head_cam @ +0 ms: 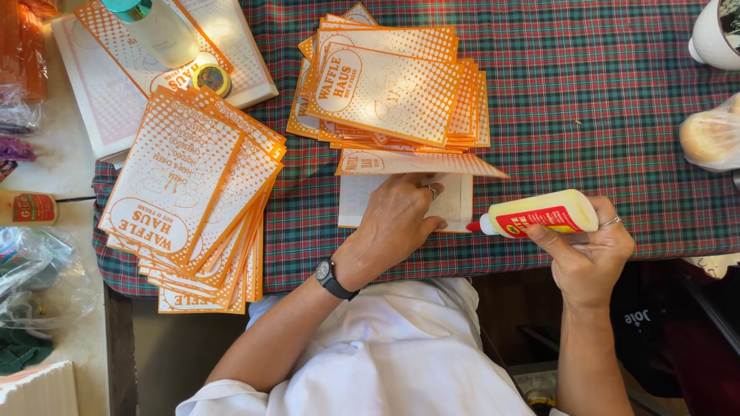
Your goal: Applying glue to paper bags and folding them to assemble packaging.
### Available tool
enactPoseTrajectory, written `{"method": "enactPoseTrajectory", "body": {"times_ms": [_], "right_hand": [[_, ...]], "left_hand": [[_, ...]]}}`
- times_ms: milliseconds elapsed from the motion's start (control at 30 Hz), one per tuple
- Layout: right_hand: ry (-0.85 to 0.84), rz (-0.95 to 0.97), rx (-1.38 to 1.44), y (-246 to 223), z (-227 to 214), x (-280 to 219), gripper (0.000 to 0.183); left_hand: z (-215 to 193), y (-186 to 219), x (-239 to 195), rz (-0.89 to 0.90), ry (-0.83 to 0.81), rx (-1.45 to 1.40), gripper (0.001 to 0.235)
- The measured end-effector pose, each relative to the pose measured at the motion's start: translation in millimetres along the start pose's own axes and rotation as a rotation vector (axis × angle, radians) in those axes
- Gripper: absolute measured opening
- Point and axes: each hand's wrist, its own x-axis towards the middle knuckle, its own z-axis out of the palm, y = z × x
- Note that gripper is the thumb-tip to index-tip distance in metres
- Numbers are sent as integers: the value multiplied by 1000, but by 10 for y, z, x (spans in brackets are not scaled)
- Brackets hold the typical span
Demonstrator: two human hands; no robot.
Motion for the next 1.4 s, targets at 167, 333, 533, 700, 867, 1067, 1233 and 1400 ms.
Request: {"method": "enactPoseTrajectory", "body": {"times_ms": [167, 333, 533, 700, 867, 1067, 1233, 1400], "right_hand": [[9, -90, -70, -47, 247, -85, 38], [-20, -199, 197, 198, 628, -140, 43], [-187, -321, 312, -534, 1323, -105, 36], [-225, -352, 325, -546, 1586, -126, 37], [-246, -298, 354, -155, 1388, -127, 41], [205, -125, 567, 94, 345, 122, 76], [142, 256, 60, 99, -79, 376, 39], [22, -57, -479, -49, 18, 310, 44]], "left_hand": [[-275, -89, 108, 4, -16, -140, 26], [-785, -38, 242, -133, -280, -433, 53], [-934, -176, 278, -299, -423, -734, 90], [-1089, -162, 270, -347, -447, -851, 98], [-1006, -207, 236, -348, -439, -919, 101], [-893, 23, -122, 54, -162, -637, 60], [-712, 225, -709, 283, -2, -407, 21], [-659, 112, -914, 302, 230, -131, 8]]}}
